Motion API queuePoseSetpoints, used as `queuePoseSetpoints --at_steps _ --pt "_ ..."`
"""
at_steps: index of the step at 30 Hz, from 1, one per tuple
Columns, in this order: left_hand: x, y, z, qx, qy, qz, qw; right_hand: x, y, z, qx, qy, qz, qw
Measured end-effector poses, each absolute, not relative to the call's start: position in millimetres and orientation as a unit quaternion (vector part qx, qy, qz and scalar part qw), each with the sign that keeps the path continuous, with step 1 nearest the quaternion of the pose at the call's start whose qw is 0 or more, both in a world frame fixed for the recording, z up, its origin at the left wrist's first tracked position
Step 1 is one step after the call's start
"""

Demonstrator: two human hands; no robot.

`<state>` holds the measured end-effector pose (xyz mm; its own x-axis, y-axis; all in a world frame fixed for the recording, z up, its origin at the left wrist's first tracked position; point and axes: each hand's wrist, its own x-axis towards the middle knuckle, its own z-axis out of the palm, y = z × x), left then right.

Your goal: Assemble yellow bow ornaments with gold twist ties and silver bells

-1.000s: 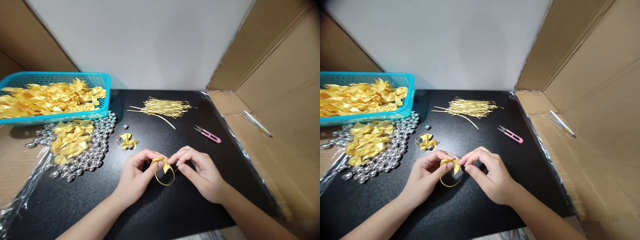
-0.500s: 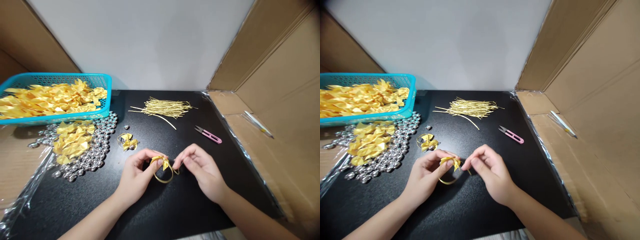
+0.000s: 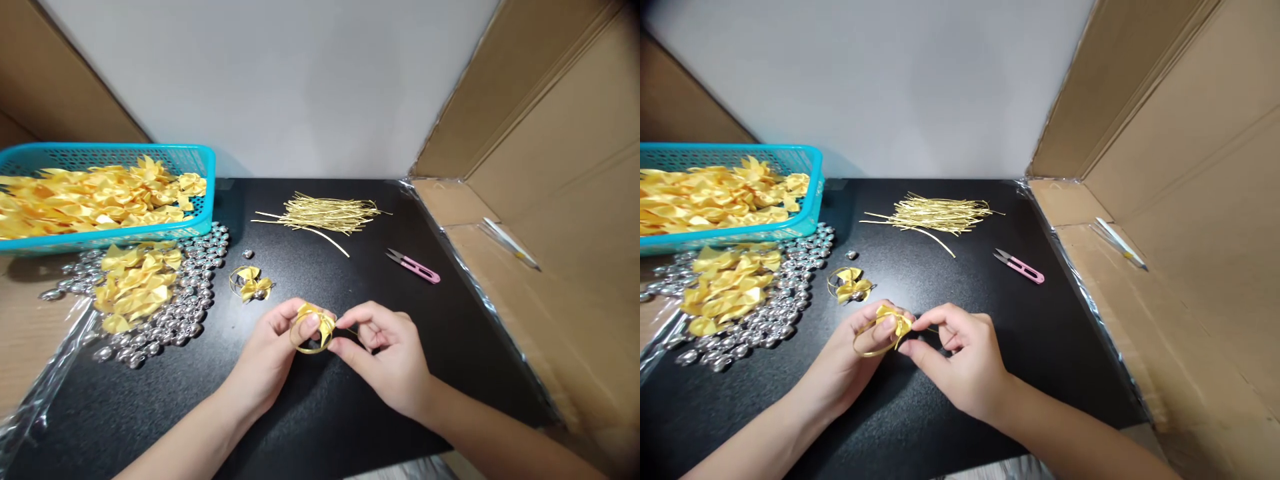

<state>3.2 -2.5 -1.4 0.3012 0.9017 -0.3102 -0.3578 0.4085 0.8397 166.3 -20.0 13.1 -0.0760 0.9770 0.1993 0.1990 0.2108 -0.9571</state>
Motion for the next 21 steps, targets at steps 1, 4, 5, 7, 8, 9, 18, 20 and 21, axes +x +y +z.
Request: queuePoseSetpoints --at_steps 1,4,5,7,8,9,18,20,21 --pt "3 -3 -2 0.348 0.406 0.428 0.729 166 -20 13 -0.478 -0.615 0.399 0.484" --pt "2 -6 -1 0.407 0.408 0.437 0.691 166 -21 12 -0.472 -0.629 0.383 0.486" --pt "1 -7 1 0.428 0.41 0.443 0.672 166 -21 12 -0.473 -0.632 0.377 0.484" --pt "2 -9 3 0.471 0.417 0.457 0.629 166 -22 12 -0.481 -0.632 0.371 0.481" --pt "2 -10 4 0.493 0.42 0.465 0.603 165 -23 12 -0.485 -0.628 0.376 0.478" --pt "3 -11 4 0.515 0.422 0.471 0.578 165 -23 13 -0.489 -0.622 0.388 0.474" --pt "4 -18 1 0.592 0.445 0.495 0.454 167 -21 13 -0.461 -0.494 0.612 0.411" --pt "6 -16 4 0.567 0.462 0.496 0.468 166 -23 12 -0.453 -0.494 0.625 0.401" --pt "7 -15 6 0.548 0.471 0.495 0.481 165 -25 12 -0.455 -0.502 0.618 0.398"
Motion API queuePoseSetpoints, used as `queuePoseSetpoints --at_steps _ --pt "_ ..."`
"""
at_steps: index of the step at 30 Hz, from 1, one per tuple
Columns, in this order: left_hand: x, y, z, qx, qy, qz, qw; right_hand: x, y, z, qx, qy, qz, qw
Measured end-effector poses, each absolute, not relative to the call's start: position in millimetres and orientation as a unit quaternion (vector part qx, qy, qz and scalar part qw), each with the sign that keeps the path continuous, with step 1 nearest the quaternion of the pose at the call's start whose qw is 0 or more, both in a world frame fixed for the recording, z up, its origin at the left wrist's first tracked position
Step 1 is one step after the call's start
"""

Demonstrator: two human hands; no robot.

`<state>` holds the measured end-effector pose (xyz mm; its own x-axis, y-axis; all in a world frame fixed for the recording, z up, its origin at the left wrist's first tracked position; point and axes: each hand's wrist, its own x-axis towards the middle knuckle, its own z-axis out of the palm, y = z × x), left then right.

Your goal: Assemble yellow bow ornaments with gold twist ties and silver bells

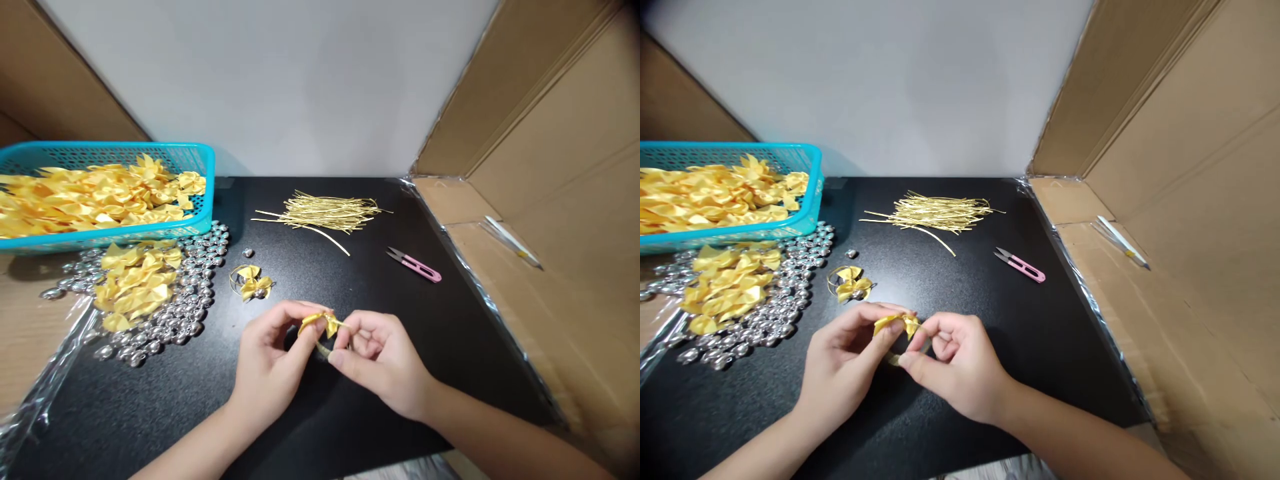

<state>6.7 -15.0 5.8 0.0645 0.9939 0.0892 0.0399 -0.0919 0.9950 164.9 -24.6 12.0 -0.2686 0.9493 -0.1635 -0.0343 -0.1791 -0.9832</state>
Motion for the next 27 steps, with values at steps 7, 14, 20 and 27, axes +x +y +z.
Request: queuePoseSetpoints --at_steps 7,14,20,27 --pt "8 -9 6 0.443 0.469 0.486 0.589 168 -28 5 -0.495 -0.519 0.503 0.482" --pt "8 -12 7 0.502 0.45 0.481 0.561 166 -24 3 -0.487 -0.507 0.534 0.469" --pt "7 -13 4 0.592 0.442 0.494 0.459 164 -22 6 -0.464 -0.445 0.607 0.467" --pt "6 -14 -2 0.627 0.432 0.482 0.434 169 -17 1 -0.391 -0.338 0.745 0.422"
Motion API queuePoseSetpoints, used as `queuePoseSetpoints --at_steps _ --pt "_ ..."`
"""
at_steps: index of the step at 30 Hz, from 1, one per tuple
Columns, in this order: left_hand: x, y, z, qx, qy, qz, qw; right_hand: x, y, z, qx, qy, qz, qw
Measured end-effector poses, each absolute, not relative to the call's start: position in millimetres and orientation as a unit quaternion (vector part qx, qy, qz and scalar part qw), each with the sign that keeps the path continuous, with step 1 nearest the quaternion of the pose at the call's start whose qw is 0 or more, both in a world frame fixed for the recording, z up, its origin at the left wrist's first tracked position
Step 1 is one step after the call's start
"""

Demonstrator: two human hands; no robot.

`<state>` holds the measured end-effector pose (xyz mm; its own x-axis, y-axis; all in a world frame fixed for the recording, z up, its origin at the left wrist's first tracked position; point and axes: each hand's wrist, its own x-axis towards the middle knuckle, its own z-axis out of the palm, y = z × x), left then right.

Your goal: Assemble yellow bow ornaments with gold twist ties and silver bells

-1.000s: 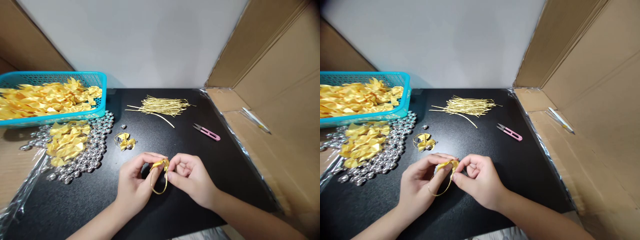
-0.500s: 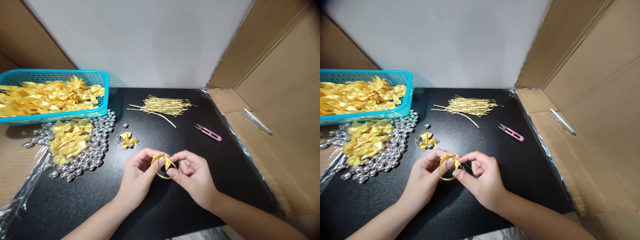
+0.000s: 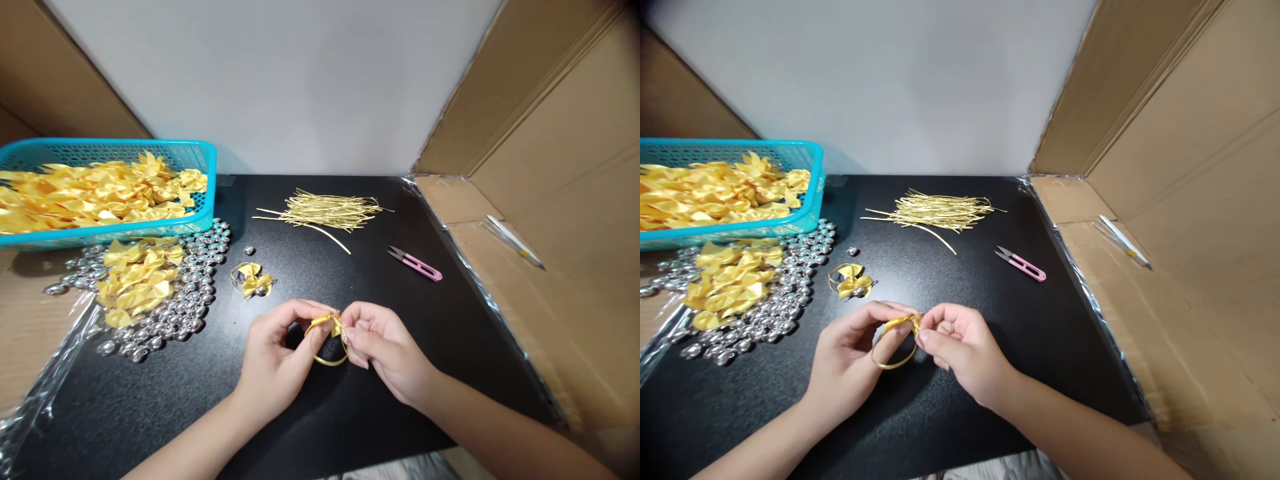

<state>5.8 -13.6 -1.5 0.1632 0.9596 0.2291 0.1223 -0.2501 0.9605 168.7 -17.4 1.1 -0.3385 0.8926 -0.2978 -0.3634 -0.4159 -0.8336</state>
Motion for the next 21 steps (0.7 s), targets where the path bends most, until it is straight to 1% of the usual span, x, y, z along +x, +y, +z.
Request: queuePoseSetpoints --at_steps 3,6,9,11,14,17,19,21 --pt "5.9 -13.3 -1.2 0.641 0.426 0.478 0.424 169.8 -16.0 0.7 -0.351 -0.291 0.791 0.408" --pt "5.0 -12.3 -0.8 0.669 0.415 0.485 0.381 171.1 -15.4 2.3 -0.33 -0.273 0.813 0.394" --pt "3.4 -11.8 -1.8 0.698 0.405 0.49 0.329 172.4 -15.7 3.3 -0.334 -0.272 0.817 0.382" --pt "3.0 -12.0 -2.4 0.7 0.41 0.49 0.319 172.2 -16.4 3.3 -0.354 -0.293 0.804 0.378" --pt "5.1 -12.5 -1.0 0.667 0.439 0.487 0.354 169.7 -19.3 3.0 -0.391 -0.365 0.749 0.391" --pt "8.5 -12.7 3.6 0.605 0.472 0.476 0.43 165.8 -23.5 2.8 -0.415 -0.412 0.695 0.419" --pt "9.9 -12.8 6.1 0.571 0.484 0.465 0.473 164.3 -25.0 2.4 -0.42 -0.412 0.686 0.427" --pt "10.0 -13.0 6.5 0.558 0.485 0.456 0.495 164.2 -24.6 1.8 -0.411 -0.397 0.702 0.425"
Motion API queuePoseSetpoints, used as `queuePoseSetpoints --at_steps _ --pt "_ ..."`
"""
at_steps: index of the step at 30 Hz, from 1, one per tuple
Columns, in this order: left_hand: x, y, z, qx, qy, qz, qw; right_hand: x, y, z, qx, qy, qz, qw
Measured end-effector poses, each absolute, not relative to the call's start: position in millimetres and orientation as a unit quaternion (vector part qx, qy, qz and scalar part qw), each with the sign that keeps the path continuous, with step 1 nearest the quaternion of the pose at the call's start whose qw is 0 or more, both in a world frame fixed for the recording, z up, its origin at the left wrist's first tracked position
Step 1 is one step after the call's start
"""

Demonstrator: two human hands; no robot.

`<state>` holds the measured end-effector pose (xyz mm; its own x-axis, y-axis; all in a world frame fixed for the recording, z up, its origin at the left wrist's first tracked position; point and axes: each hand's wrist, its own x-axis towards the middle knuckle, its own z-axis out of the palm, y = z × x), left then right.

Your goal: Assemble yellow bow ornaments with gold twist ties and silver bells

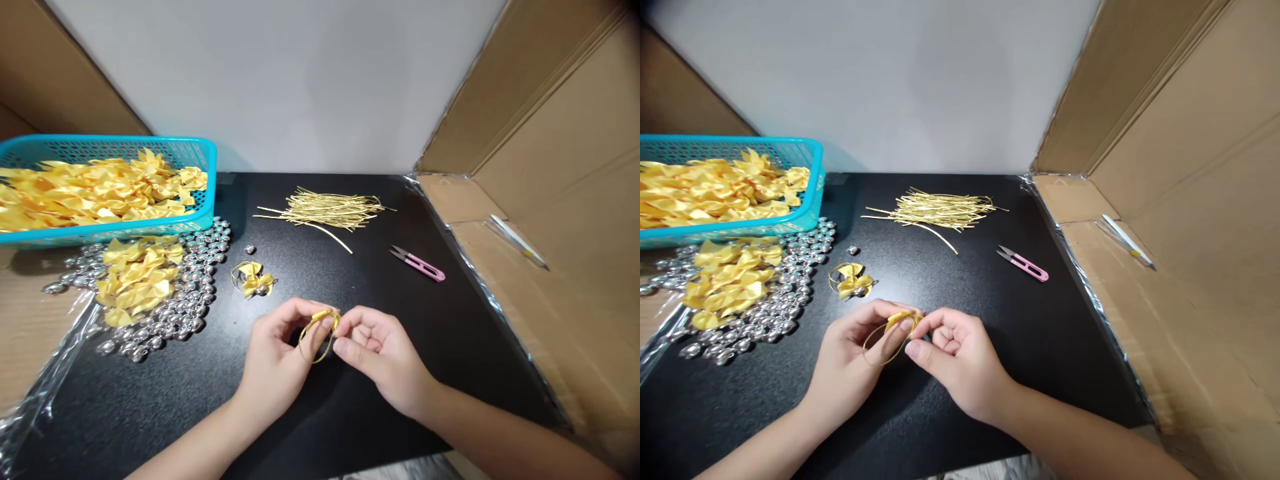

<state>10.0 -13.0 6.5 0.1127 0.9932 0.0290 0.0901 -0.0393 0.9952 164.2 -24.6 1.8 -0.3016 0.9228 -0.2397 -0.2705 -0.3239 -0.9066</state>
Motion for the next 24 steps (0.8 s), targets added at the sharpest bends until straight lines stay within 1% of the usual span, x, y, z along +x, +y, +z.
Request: queuePoseSetpoints --at_steps 4,8,12,19,24 --pt "8.5 -12.5 1.7 0.583 0.477 0.453 0.477 166.4 -21.7 -0.1 -0.394 -0.353 0.737 0.421" --pt "7.8 -12.3 -2.7 0.633 0.461 0.448 0.432 166.6 -22.1 -1.9 -0.387 -0.354 0.741 0.421" --pt "8.2 -14.3 -2.5 0.643 0.455 0.446 0.424 165.3 -23.1 -2.3 -0.375 -0.355 0.744 0.425" --pt "9.2 -15.6 1.5 0.625 0.454 0.442 0.455 163.0 -21.1 -0.5 -0.416 -0.352 0.713 0.441" --pt "10.1 -12.1 3.8 0.567 0.474 0.439 0.512 164.4 -23.7 0.6 -0.426 -0.402 0.698 0.412"
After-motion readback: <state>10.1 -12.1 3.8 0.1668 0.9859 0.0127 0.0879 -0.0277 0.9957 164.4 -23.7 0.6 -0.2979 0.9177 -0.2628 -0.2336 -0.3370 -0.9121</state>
